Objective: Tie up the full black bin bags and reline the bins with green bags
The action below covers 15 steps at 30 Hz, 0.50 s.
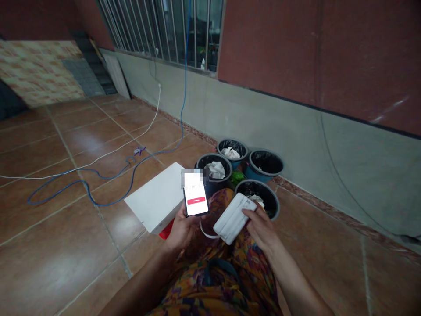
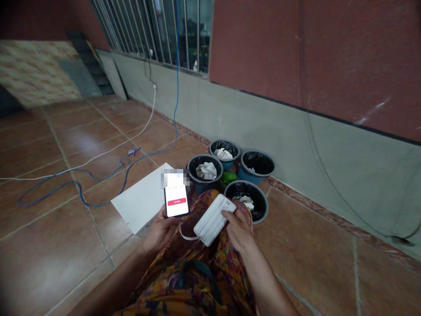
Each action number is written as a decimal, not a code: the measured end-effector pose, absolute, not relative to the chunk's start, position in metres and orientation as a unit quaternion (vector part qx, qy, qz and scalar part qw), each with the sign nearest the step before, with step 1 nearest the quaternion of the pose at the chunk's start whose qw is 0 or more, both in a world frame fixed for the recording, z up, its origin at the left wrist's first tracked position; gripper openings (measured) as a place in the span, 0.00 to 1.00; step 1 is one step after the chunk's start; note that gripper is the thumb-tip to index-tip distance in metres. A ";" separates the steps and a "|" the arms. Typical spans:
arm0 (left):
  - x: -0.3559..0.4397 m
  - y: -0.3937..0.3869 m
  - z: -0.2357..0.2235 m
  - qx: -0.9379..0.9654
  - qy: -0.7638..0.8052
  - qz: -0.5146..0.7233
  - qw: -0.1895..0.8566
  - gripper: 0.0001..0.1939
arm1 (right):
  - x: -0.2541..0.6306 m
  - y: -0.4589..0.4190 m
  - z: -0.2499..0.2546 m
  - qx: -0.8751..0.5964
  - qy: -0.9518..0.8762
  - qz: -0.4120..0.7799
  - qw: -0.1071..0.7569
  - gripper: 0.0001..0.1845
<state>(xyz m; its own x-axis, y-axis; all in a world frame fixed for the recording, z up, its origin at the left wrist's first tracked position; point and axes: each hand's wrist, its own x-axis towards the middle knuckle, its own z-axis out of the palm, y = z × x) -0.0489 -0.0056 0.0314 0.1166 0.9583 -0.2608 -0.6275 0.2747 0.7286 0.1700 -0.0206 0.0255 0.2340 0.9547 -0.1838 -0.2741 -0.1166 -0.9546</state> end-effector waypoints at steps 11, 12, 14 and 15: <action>-0.116 0.006 0.006 0.177 0.425 0.637 0.618 0.30 | 0.084 0.098 0.011 -0.446 -0.283 0.696 0.487 0.20; -0.121 0.007 -0.001 0.163 0.432 0.643 0.611 0.30 | 0.074 0.109 0.003 -0.448 -0.290 0.701 0.473 0.19; -0.131 0.011 -0.014 0.135 0.449 0.653 0.595 0.30 | 0.054 0.128 -0.016 -0.455 -0.306 0.705 0.449 0.19; -0.136 0.013 -0.021 0.121 0.456 0.654 0.592 0.31 | 0.045 0.136 -0.026 -0.462 -0.313 0.704 0.440 0.19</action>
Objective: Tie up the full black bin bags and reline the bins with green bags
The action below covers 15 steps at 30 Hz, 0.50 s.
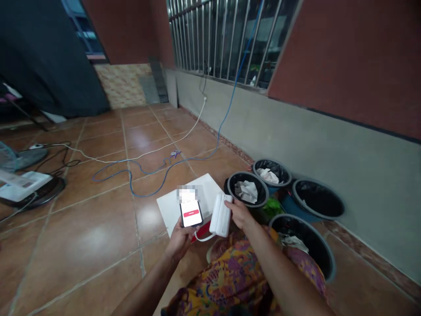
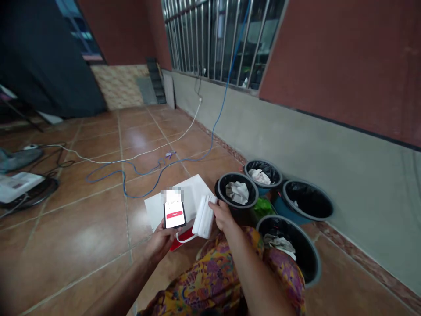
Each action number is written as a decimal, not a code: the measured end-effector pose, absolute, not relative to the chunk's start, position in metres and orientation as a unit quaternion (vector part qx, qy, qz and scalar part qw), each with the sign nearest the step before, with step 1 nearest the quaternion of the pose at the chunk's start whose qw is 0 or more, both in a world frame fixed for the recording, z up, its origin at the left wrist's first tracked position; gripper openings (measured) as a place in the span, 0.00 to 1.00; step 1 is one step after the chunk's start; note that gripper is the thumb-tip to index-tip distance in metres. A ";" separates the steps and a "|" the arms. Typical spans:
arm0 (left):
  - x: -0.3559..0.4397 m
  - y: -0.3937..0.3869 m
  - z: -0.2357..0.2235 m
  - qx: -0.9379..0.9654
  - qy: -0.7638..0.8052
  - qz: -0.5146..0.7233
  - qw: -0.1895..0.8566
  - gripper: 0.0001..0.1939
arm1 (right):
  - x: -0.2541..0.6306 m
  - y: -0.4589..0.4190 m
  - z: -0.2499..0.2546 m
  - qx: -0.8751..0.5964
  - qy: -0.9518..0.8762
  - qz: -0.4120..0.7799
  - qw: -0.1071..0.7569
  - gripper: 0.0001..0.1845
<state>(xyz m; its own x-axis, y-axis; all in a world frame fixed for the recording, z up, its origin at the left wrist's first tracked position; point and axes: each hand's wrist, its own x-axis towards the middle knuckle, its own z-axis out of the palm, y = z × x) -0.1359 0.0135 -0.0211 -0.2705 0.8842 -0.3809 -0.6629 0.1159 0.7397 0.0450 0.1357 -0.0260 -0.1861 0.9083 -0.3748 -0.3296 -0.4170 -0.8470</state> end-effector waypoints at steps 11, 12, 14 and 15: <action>-0.156 0.036 -0.068 0.010 0.508 0.648 0.567 0.30 | -0.015 0.192 -0.088 -0.533 -0.355 0.683 0.351 0.11; -0.156 0.038 -0.071 0.007 0.509 0.647 0.568 0.30 | -0.018 0.195 -0.090 -0.532 -0.362 0.681 0.348 0.10; -0.156 0.041 -0.074 0.002 0.512 0.645 0.567 0.30 | -0.023 0.201 -0.096 -0.531 -0.370 0.680 0.345 0.11; -0.157 0.042 -0.076 0.001 0.514 0.644 0.567 0.30 | -0.024 0.202 -0.099 -0.531 -0.373 0.680 0.342 0.12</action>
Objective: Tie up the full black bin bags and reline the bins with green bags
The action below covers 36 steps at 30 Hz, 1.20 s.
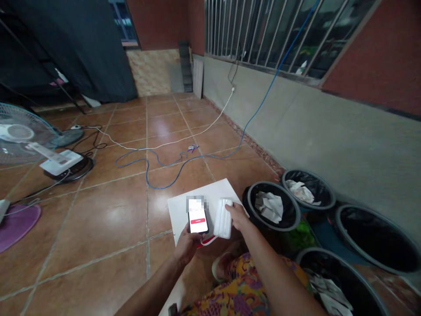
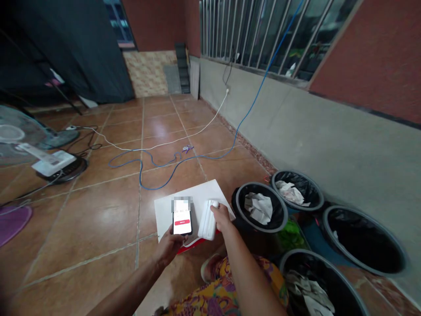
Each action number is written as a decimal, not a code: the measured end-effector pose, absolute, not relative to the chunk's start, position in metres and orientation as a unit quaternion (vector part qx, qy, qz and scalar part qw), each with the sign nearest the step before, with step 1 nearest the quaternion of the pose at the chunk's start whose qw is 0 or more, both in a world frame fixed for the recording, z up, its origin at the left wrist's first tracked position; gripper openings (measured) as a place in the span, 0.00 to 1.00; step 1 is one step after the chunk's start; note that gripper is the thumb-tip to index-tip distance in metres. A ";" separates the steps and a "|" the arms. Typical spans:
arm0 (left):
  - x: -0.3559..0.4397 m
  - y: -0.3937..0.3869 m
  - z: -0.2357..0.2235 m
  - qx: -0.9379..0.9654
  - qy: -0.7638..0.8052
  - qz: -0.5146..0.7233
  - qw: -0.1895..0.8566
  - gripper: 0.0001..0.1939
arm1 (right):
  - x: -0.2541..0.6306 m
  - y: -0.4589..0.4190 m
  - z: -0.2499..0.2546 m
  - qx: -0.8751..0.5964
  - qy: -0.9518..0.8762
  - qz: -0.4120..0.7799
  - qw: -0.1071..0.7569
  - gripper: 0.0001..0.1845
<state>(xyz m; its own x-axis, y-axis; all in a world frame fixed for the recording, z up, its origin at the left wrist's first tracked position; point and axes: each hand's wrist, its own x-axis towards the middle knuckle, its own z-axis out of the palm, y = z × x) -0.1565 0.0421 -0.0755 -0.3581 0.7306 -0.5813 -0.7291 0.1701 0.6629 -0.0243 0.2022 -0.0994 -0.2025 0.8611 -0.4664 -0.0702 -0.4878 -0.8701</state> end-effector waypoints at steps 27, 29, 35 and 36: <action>-0.149 0.040 -0.077 0.048 0.580 0.587 0.563 0.29 | -0.020 0.203 -0.072 -0.639 -0.706 0.292 0.083 0.16; -0.150 0.038 -0.075 0.060 0.593 0.579 0.557 0.29 | -0.014 0.201 -0.069 -0.635 -0.703 0.302 0.110 0.17; -0.152 0.031 -0.068 0.065 0.616 0.559 0.552 0.36 | 0.004 0.193 -0.062 -0.618 -0.688 0.335 0.179 0.19; -0.152 0.030 -0.066 0.065 0.614 0.559 0.554 0.37 | 0.007 0.192 -0.060 -0.617 -0.685 0.337 0.190 0.19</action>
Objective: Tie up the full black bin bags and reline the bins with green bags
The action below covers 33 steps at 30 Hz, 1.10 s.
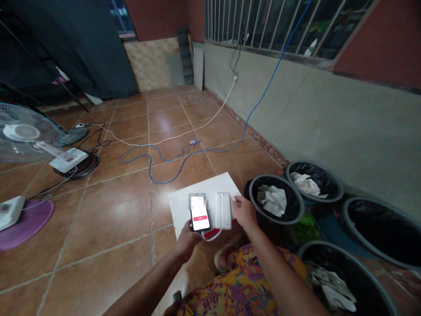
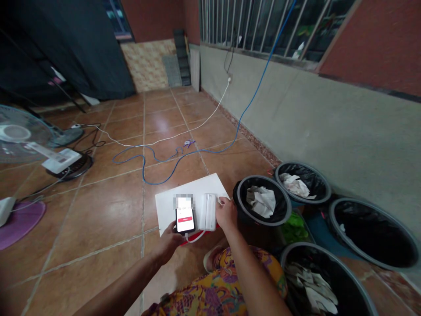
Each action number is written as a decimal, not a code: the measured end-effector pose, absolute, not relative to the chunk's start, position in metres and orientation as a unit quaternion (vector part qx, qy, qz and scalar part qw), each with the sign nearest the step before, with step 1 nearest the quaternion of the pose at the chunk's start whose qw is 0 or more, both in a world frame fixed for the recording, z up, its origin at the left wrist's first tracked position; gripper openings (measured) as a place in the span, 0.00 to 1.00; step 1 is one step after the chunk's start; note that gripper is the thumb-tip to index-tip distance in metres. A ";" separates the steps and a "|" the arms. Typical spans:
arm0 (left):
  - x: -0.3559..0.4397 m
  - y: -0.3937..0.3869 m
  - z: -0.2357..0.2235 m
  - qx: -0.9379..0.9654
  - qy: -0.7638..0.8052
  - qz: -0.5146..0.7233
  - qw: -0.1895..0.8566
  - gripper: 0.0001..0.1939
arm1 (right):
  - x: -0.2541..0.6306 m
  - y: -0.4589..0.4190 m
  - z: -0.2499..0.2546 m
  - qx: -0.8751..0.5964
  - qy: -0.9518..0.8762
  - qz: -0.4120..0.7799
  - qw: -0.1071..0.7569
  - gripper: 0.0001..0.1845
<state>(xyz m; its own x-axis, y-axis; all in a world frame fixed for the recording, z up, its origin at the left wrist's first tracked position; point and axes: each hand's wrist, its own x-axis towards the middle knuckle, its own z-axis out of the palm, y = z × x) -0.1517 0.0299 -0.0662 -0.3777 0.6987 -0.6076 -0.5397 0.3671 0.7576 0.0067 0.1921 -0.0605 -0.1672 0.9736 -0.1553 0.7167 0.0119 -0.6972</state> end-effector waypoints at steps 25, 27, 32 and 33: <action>-0.140 0.024 -0.082 0.076 0.741 0.537 0.396 0.24 | 0.039 0.161 -0.062 -0.593 -0.618 0.417 0.306 0.23; -0.141 0.022 -0.086 0.079 0.747 0.538 0.383 0.23 | 0.041 0.160 -0.063 -0.591 -0.611 0.426 0.310 0.23; -0.144 0.021 -0.091 0.074 0.740 0.554 0.374 0.21 | 0.042 0.159 -0.060 -0.585 -0.598 0.440 0.326 0.23; -0.144 0.020 -0.089 0.071 0.735 0.561 0.374 0.21 | 0.042 0.158 -0.059 -0.584 -0.595 0.443 0.329 0.23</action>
